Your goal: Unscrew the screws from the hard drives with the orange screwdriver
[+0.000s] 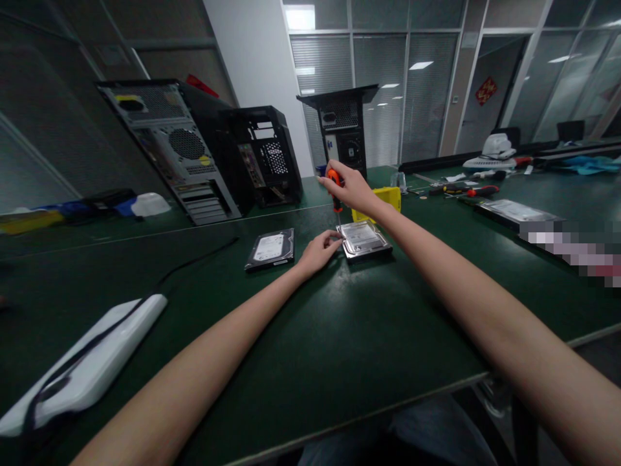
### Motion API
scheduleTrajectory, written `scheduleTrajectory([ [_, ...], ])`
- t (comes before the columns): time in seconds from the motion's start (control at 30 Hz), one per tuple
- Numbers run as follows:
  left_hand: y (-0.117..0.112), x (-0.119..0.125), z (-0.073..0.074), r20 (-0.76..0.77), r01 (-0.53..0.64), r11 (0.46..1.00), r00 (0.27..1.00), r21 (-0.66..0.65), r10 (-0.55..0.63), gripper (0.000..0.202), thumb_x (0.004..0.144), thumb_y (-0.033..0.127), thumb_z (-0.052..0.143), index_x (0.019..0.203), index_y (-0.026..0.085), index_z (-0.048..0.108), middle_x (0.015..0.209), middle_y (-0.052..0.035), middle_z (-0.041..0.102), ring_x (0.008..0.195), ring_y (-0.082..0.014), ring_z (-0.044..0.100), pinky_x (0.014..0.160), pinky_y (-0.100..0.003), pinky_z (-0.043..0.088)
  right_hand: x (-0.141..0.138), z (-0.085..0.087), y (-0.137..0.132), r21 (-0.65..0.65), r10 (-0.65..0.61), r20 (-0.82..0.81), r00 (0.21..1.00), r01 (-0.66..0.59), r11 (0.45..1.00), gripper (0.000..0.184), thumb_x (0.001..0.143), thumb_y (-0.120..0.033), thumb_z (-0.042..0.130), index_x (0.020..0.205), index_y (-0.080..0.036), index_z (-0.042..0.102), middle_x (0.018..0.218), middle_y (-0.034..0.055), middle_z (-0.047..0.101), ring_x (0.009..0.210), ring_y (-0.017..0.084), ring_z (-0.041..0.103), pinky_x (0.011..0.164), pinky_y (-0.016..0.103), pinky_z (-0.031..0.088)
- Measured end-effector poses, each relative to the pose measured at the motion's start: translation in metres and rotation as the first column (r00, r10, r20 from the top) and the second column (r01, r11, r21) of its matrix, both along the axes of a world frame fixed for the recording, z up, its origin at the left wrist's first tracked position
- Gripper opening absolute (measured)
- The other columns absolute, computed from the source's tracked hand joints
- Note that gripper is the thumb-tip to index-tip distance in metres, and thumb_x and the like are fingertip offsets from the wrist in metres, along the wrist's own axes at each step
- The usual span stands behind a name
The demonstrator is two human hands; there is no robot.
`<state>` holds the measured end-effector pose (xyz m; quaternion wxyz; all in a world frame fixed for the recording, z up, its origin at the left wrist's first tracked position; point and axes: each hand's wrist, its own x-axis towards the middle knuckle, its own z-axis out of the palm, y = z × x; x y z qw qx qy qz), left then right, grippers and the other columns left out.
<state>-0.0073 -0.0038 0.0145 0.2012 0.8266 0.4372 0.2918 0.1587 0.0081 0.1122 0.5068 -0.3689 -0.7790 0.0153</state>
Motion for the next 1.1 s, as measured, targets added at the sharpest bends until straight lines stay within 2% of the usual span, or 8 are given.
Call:
scheduleTrajectory([
  [0.47, 0.001, 0.000, 0.000, 0.003, -0.004, 1.000, 1.000, -0.015, 0.004, 0.034, 0.086, 0.040, 0.050, 0.108, 0.017, 0.062, 0.066, 0.0013, 0.054, 0.064, -0.0149, 0.049, 0.061, -0.026, 0.034, 0.000, -0.001, 0.000, -0.018, -0.019, -0.015, 1.000, 0.019, 1.000, 0.029, 0.090, -0.048, 0.045, 0.087, -0.020, 0.052, 0.074, 0.0010, 0.049, 0.074, 0.016, 0.051, 0.080, 0.032, 0.043],
  [0.73, -0.001, 0.001, 0.001, 0.000, -0.010, 1.000, 1.000, -0.011, 0.010, 0.033, 0.086, 0.039, 0.050, 0.107, 0.016, 0.063, 0.065, 0.0016, 0.053, 0.063, -0.0147, 0.049, 0.060, -0.025, 0.034, 0.001, -0.002, 0.000, -0.004, -0.040, -0.024, 0.999, 0.040, 0.999, 0.032, 0.090, -0.051, 0.045, 0.086, -0.020, 0.051, 0.072, 0.0006, 0.048, 0.072, 0.015, 0.048, 0.076, 0.029, 0.039],
  [0.93, 0.000, -0.001, 0.000, 0.011, 0.006, 1.000, 1.000, -0.015, -0.006, 0.035, 0.086, 0.042, 0.049, 0.107, 0.017, 0.062, 0.067, 0.0019, 0.053, 0.063, -0.0144, 0.049, 0.061, -0.025, 0.034, 0.013, -0.001, 0.002, 0.037, -0.155, -0.211, 0.965, 0.166, 0.985, 0.036, 0.092, -0.052, 0.038, 0.084, -0.019, 0.051, 0.071, 0.0010, 0.049, 0.071, 0.014, 0.049, 0.075, 0.028, 0.039],
  [1.1, 0.000, -0.002, -0.001, 0.010, 0.012, 1.000, 1.000, -0.007, -0.012, 0.035, 0.086, 0.042, 0.049, 0.107, 0.018, 0.063, 0.068, 0.0012, 0.054, 0.065, -0.0145, 0.049, 0.061, -0.025, 0.035, 0.037, 0.015, 0.013, 0.034, -0.210, -0.423, 0.881, 0.247, 0.968, 0.036, 0.093, -0.050, 0.033, 0.092, -0.019, 0.052, 0.072, 0.0015, 0.050, 0.071, 0.013, 0.053, 0.075, 0.028, 0.042],
])
